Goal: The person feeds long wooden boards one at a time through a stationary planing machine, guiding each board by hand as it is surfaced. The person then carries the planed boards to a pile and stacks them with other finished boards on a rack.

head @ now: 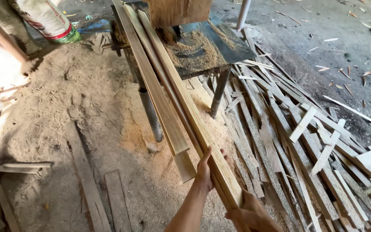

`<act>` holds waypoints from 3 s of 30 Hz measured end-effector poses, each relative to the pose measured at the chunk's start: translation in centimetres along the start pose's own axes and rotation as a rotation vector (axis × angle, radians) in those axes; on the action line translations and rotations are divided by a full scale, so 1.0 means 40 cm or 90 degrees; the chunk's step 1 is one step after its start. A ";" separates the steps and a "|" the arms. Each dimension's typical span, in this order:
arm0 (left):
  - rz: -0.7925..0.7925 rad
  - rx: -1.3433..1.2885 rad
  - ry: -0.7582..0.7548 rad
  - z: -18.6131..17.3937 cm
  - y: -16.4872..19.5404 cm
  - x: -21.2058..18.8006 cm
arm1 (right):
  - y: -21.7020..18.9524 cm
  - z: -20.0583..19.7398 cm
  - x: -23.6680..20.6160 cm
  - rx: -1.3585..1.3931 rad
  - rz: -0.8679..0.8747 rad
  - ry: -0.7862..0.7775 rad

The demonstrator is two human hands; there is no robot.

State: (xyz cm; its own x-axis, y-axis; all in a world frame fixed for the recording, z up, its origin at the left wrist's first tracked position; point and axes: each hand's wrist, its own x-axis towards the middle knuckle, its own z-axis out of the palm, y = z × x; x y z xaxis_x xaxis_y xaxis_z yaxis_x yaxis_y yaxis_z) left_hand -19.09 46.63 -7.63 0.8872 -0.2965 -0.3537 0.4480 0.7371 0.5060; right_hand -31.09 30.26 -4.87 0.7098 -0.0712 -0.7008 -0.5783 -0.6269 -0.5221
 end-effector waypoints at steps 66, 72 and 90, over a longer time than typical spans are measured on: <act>-0.173 0.186 0.009 0.407 -0.924 -0.520 | 0.941 -0.122 -0.713 0.125 0.000 0.206; -0.195 0.156 -0.107 0.484 -1.136 -0.574 | 1.120 -0.160 -0.849 0.200 0.019 0.236; -0.486 0.284 -0.171 0.806 -1.792 -0.554 | 1.568 -0.378 -0.956 0.366 0.251 0.296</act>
State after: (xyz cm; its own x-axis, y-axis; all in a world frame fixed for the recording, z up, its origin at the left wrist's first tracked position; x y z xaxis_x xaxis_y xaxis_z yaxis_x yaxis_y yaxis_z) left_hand -67.30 -19.20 -10.68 0.3043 -0.7777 -0.5500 0.8735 -0.0024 0.4868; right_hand -88.43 -18.08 -3.46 0.4333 -0.5942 -0.6776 -0.8442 -0.0042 -0.5361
